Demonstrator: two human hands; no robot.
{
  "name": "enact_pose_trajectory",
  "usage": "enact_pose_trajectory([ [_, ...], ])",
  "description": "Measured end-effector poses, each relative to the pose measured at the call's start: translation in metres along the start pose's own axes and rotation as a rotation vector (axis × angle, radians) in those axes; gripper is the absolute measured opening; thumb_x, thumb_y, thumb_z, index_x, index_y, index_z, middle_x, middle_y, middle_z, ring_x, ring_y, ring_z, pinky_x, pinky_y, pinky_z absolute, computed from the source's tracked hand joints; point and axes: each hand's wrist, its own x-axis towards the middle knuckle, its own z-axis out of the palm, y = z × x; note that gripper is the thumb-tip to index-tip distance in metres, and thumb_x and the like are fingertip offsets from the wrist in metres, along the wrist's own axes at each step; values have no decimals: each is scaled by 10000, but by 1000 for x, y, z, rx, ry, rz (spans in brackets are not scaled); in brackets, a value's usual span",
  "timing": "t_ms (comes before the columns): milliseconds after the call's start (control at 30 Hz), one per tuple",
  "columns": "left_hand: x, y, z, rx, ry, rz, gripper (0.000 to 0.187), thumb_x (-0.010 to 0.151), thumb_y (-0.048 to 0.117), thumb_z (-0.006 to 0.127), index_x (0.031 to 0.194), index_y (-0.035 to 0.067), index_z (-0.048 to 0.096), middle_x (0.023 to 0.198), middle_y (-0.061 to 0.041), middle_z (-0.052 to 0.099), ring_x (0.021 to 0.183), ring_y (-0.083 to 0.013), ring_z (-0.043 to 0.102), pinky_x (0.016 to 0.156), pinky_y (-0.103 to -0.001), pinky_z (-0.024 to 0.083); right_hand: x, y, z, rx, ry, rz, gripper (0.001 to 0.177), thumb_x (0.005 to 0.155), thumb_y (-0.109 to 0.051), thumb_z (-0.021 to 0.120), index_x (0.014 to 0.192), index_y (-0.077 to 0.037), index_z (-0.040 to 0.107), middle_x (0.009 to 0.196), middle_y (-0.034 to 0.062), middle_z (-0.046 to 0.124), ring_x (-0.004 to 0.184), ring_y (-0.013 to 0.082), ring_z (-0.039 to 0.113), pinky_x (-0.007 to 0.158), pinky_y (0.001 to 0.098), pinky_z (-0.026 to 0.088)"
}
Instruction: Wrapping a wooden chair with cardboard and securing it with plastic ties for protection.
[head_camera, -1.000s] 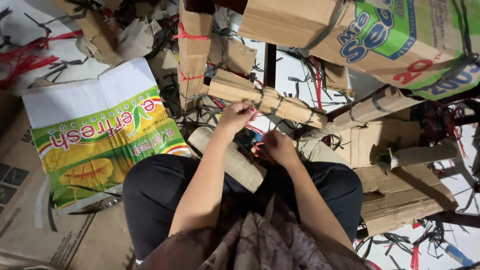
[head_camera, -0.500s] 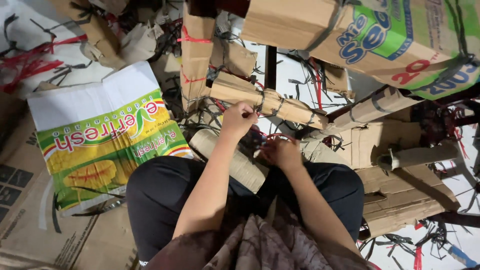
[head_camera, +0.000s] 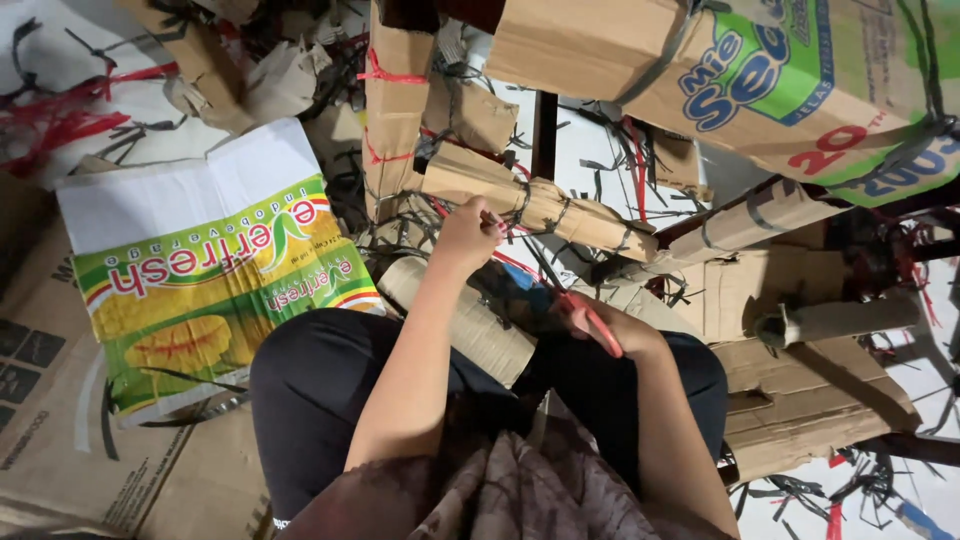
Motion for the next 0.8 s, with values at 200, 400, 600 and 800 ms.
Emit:
enact_pose_trajectory([
  [200,0,7,-6,15,-77,-16,100,923,202,656,1009,151,654,1015,-92,749,1149,-347,677,938,-488,578,5,-36,-4,-76,-18,-48,538,1028,-572,404,1090,-103,661,819,171,673,821,293,643,844,398,538],
  [400,-3,9,-16,-15,-122,-58,131,991,229,617,1056,117,638,1152,-122,686,1252,-358,610,978,-511,568,10,-49,-10,7,-175,-206,564,1033,-607,317,931,-146,626,680,-7,574,651,163,550,695,307,494],
  [600,-5,16,-15,22,-136,-34,180,940,208,673,1054,70,651,1108,-181,694,1200,-405,635,982,-520,549,13,-61,-11,77,-312,-403,528,1072,-529,297,848,-139,574,684,-6,531,647,157,514,644,272,457],
  [800,-8,19,-13,47,-129,-46,172,933,207,644,1048,83,675,1047,-143,723,1155,-362,672,981,-486,556,30,-58,-8,117,-275,-466,544,1076,-543,260,896,-130,564,749,-5,525,698,156,541,661,261,477],
])
